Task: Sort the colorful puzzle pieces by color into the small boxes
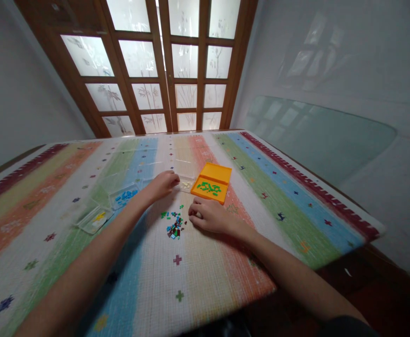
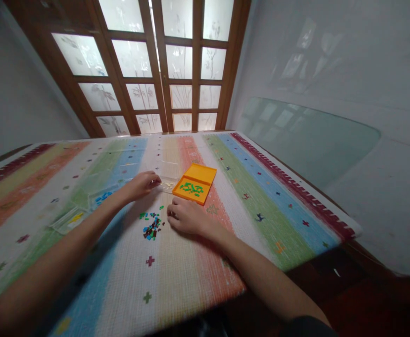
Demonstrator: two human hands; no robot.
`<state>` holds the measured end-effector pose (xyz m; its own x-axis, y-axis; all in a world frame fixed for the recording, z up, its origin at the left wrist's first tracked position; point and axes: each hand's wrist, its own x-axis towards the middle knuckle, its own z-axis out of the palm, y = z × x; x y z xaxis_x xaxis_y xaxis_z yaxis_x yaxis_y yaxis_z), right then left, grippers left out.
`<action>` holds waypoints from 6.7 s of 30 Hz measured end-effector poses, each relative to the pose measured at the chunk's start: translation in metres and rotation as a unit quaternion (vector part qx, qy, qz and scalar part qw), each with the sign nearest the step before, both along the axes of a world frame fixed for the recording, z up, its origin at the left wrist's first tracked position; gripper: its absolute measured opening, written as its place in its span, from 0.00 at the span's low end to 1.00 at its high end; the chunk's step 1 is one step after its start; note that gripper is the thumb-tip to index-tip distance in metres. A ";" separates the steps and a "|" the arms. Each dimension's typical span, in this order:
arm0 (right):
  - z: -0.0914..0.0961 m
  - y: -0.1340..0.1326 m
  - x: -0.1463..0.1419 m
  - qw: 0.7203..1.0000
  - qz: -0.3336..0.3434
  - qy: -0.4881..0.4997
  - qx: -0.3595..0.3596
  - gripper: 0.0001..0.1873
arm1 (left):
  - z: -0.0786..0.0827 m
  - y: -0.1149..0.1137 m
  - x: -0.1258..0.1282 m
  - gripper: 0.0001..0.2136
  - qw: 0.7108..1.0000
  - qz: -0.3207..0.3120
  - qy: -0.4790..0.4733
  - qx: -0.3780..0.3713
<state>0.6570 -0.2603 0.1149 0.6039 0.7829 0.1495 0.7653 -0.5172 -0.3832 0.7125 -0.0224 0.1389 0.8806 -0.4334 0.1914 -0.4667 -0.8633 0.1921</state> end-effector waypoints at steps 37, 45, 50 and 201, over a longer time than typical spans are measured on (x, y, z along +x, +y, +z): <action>0.000 -0.006 0.007 1.000 0.025 0.017 0.004 0.08 | -0.002 0.024 -0.083 0.14 0.994 -0.081 -0.032 -0.061; -0.004 -0.004 0.006 0.999 0.009 0.015 0.027 0.07 | -0.016 0.028 -0.116 0.16 0.995 -0.002 0.079 -0.063; -0.006 -0.004 0.006 1.000 0.005 0.010 0.028 0.07 | -0.026 0.027 -0.118 0.13 0.992 0.005 0.080 -0.093; -0.006 -0.007 0.004 0.998 0.052 -0.026 0.004 0.08 | 0.009 0.112 -0.086 0.15 0.985 0.165 -0.034 -0.030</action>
